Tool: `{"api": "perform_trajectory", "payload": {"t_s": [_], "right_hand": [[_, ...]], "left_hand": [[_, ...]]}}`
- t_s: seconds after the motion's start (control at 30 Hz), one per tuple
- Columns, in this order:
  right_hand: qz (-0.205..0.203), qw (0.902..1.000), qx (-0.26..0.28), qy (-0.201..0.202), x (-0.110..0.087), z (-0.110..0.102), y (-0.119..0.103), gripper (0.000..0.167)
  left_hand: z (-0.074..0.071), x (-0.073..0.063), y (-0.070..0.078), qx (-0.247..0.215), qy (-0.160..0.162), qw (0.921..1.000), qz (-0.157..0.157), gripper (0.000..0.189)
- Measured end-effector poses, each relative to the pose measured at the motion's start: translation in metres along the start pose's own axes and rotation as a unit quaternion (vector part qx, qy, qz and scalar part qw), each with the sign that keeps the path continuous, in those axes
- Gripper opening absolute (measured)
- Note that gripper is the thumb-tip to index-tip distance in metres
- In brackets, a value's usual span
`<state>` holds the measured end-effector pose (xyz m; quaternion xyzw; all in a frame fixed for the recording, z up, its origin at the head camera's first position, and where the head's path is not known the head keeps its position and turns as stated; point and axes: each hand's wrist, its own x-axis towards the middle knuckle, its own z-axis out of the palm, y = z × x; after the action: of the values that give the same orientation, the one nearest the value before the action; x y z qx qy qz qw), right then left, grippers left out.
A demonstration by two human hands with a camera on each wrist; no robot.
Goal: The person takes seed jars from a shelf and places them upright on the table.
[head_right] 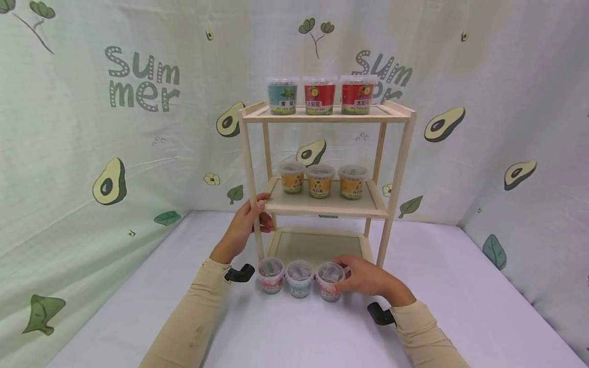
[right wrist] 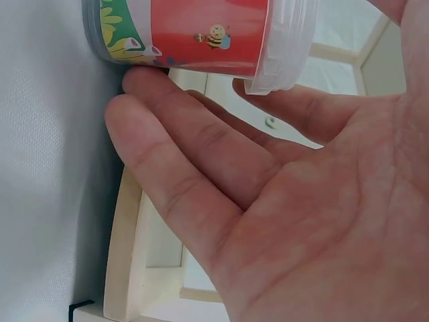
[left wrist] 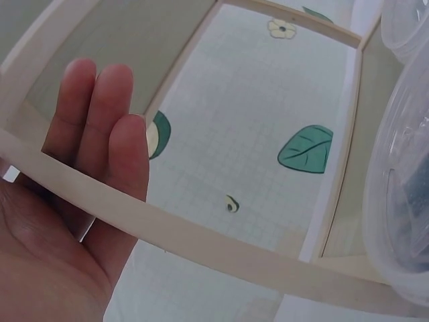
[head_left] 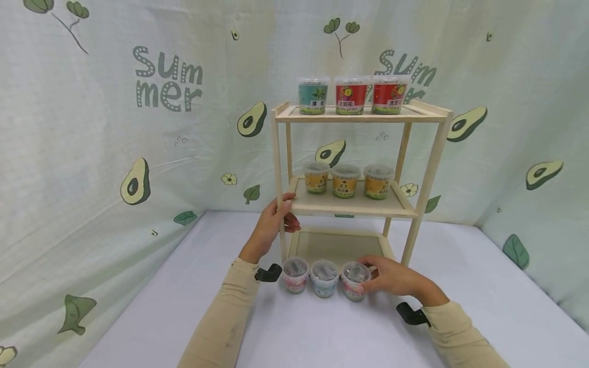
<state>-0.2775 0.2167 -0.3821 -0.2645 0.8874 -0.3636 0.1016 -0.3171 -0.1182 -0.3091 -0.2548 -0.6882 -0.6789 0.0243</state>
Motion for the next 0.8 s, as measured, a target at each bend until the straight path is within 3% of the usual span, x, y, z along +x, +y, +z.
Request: {"api": "perform_trajectory", "payload": {"t_s": [0.33,0.8], "right_hand": [[-0.005,1.0,0.003,-0.008,0.001,0.002,0.001,0.072],[-0.006,0.9999,0.015,-0.005,0.001,0.003,0.0,0.071]], "left_hand": [[-0.008,0.012,-0.03,-0.003,0.006,1.0,-0.007,0.048],[-0.007,0.015,-0.034,-0.006,0.015,0.9998,0.014,0.052]]}}
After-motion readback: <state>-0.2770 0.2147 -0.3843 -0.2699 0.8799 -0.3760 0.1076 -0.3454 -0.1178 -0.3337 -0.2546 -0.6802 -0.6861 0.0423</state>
